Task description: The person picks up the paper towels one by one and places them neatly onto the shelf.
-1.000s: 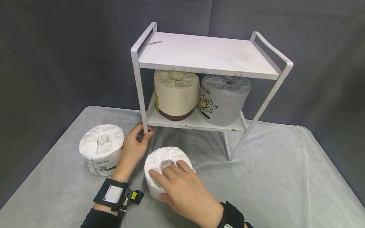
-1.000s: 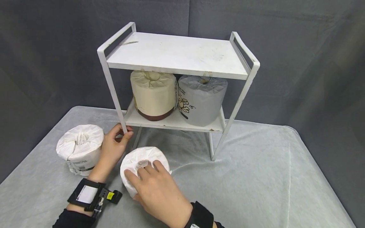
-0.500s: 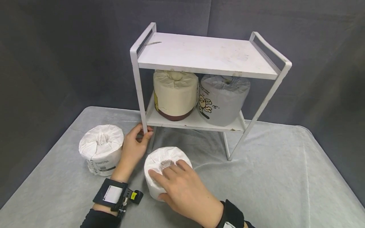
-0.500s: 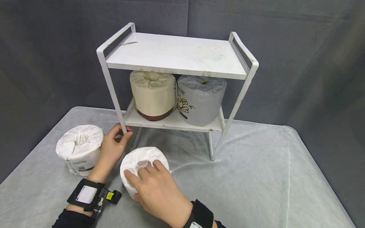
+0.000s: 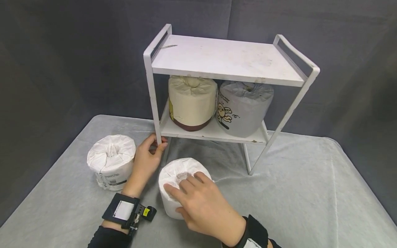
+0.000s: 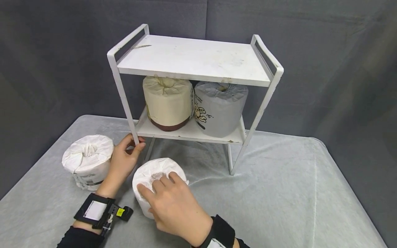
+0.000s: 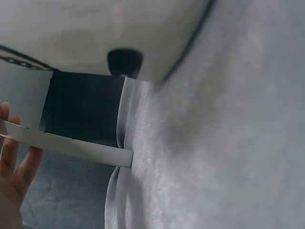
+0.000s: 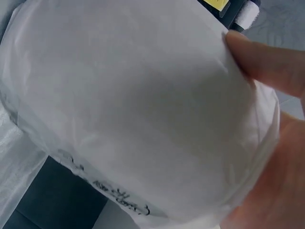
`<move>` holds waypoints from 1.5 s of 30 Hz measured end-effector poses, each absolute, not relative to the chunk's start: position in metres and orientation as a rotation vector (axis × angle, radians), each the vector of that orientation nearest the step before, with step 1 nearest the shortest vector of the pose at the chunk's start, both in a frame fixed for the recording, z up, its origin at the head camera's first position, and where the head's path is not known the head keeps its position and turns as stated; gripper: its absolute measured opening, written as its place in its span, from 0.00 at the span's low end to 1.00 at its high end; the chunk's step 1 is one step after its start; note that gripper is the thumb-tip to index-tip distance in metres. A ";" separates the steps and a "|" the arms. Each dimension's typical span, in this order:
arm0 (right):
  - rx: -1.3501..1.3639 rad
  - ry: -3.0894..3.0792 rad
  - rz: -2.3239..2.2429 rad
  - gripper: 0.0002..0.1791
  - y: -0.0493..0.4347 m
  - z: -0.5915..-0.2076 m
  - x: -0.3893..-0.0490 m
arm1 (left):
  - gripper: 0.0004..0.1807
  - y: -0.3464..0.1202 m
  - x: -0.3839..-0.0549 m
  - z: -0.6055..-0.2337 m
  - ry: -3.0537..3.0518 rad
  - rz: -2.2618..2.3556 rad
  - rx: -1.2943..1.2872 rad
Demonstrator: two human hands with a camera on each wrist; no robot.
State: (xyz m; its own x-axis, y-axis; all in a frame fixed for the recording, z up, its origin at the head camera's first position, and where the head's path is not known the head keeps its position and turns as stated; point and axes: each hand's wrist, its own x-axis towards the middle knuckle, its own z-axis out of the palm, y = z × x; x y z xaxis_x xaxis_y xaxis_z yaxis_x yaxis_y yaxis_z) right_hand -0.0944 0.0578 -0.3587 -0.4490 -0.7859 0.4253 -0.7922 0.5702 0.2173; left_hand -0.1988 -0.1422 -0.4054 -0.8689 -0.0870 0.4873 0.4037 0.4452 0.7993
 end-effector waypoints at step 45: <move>1.277 -1.978 0.265 0.22 0.090 -0.257 -0.065 | 0.08 -0.141 -0.197 -0.404 -2.265 -1.427 -0.236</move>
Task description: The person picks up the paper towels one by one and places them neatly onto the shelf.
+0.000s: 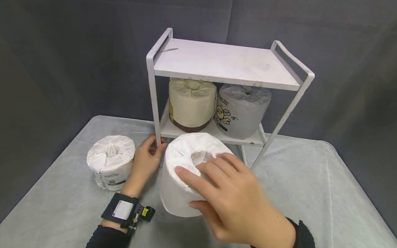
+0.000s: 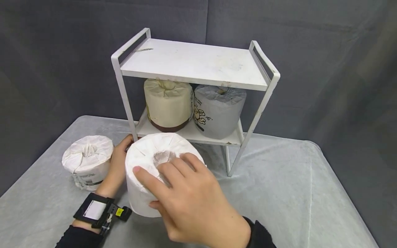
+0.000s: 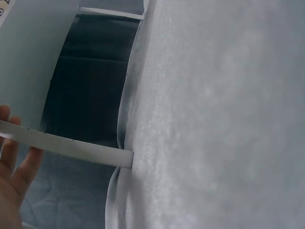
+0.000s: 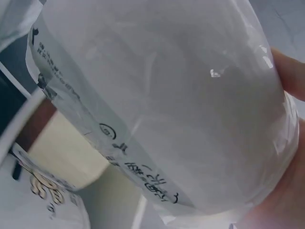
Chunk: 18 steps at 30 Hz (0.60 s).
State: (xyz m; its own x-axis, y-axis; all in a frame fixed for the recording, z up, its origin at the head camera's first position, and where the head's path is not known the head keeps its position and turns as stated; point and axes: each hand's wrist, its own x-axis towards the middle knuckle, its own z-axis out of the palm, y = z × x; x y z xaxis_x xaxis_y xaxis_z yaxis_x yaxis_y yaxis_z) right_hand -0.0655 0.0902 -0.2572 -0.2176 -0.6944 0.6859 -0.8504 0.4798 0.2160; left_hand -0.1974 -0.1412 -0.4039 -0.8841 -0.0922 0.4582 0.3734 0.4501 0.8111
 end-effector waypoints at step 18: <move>1.306 -1.860 0.391 0.31 0.103 -0.229 -0.071 | 0.05 -0.142 -0.199 -0.406 -2.274 -1.395 -0.232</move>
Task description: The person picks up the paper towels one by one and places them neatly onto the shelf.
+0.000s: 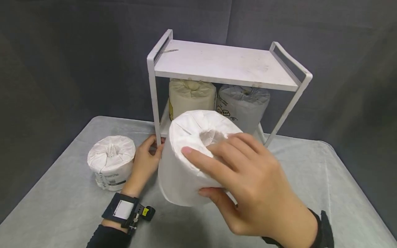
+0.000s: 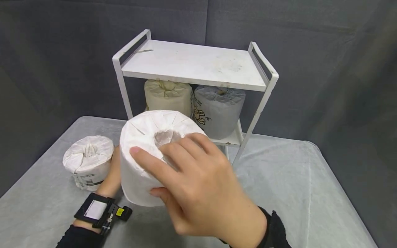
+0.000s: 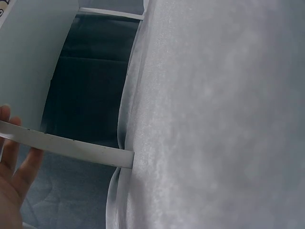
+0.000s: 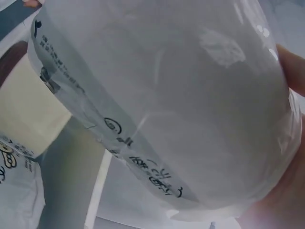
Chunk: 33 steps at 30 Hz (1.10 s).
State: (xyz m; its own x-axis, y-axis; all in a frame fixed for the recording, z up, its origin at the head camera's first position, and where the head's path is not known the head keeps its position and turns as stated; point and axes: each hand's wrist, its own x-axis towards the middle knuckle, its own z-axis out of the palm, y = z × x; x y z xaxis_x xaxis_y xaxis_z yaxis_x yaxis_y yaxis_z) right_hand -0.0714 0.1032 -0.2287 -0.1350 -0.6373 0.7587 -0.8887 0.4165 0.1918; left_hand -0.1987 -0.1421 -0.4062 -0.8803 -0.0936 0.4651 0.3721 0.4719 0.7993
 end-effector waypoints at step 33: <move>1.258 -1.721 0.459 0.24 0.125 -0.184 -0.095 | 0.06 -0.143 -0.200 -0.408 -2.238 -1.405 -0.282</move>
